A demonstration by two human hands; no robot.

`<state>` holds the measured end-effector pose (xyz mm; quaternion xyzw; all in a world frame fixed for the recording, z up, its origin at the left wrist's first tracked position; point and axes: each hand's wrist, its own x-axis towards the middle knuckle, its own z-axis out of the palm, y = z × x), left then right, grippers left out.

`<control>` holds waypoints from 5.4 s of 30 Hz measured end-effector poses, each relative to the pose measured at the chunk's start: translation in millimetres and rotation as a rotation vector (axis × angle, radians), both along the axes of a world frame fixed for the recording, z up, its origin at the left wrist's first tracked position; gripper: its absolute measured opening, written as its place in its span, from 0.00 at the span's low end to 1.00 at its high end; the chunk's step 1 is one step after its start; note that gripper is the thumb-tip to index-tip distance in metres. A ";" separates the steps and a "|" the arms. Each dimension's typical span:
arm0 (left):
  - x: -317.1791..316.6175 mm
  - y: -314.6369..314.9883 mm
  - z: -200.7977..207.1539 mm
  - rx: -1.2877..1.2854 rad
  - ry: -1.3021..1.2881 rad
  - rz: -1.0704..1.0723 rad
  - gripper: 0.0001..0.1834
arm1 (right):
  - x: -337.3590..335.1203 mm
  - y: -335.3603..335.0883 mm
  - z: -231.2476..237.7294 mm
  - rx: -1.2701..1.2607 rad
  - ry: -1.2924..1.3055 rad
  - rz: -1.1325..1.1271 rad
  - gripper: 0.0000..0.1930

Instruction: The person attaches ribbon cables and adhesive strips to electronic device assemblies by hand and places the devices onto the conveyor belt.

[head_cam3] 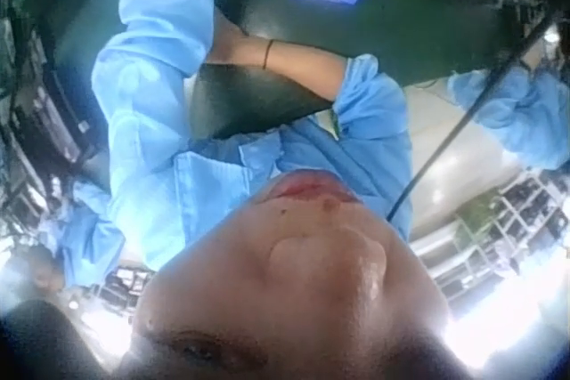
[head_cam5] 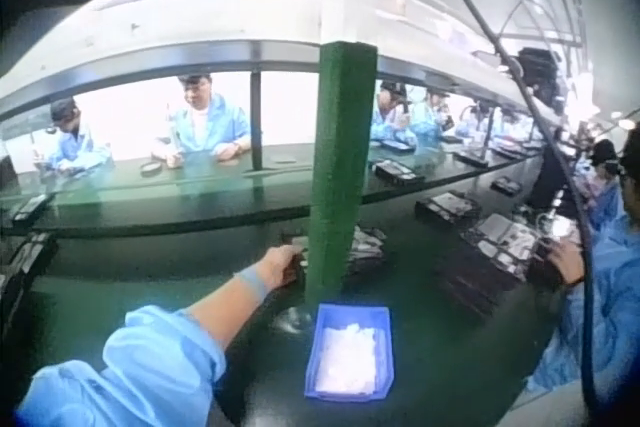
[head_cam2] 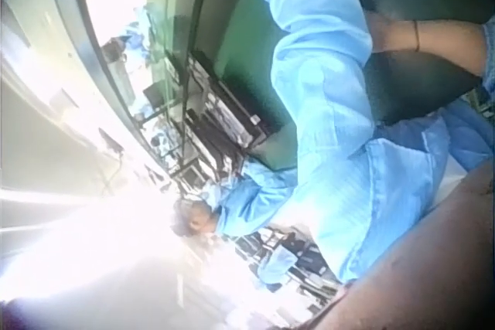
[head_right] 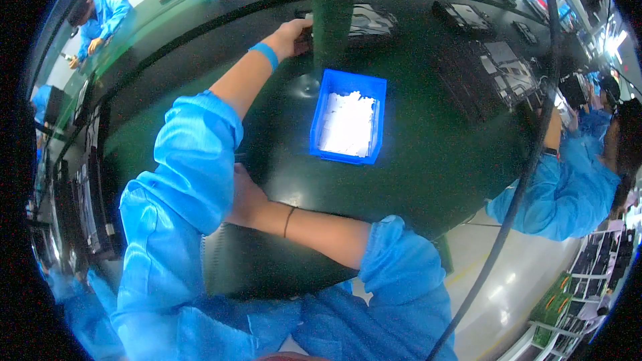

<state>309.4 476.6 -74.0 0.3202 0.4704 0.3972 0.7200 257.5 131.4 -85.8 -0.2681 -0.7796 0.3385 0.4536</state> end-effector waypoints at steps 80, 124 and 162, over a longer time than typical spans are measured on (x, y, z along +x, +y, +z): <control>-223.0 -464.9 34.0 1.876 0.949 0.039 0.06 | 57.0 -112.0 85.2 0.016 -0.477 -0.158 0.13; -208.3 -424.6 36.2 1.086 0.950 -0.119 0.08 | 214.2 25.2 74.0 0.578 -0.947 -1.092 0.12; -203.8 -424.0 25.5 1.064 0.896 -0.089 0.35 | 82.8 -114.9 64.3 0.210 -0.786 0.116 0.17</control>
